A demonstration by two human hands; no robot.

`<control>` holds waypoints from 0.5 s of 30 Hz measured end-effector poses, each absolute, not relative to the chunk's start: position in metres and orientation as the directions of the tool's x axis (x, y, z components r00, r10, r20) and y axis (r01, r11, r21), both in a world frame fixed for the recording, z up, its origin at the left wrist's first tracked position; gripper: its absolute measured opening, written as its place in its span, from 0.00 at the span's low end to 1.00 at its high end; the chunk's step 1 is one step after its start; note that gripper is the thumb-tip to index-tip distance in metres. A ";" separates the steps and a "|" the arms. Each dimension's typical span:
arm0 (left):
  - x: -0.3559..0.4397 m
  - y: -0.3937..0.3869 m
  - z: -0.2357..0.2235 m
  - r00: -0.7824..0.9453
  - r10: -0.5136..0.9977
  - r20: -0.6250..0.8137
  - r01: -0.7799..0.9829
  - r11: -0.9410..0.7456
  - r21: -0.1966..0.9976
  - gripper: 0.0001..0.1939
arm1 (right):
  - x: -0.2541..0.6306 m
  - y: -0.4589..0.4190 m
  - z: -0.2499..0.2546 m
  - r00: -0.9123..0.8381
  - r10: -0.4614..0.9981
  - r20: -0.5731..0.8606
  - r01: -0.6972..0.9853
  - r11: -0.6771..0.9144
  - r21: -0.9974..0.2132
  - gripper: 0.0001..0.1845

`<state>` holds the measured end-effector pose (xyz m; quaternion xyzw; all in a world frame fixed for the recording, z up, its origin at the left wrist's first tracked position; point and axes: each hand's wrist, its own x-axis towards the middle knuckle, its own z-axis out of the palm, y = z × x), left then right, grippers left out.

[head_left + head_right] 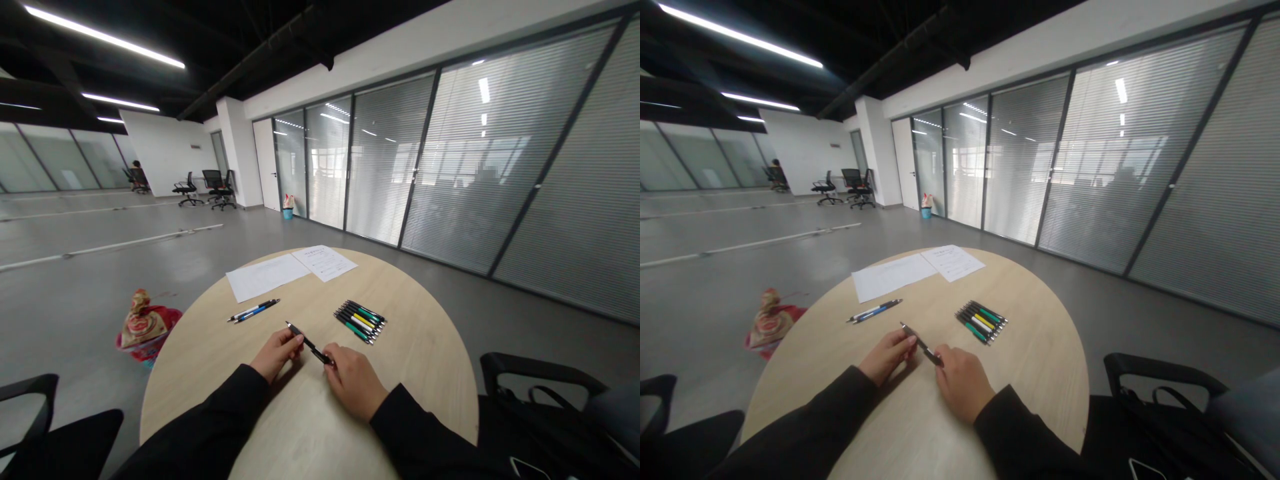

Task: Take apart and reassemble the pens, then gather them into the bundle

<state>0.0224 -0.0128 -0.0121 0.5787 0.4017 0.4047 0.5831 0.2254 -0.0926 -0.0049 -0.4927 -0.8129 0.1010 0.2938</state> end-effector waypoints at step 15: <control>0.018 -0.009 -0.011 0.289 0.954 0.079 0.069 -0.103 0.992 0.19 | 0.238 -0.083 -0.007 -0.121 0.965 0.233 0.922 0.197 -0.333 0.06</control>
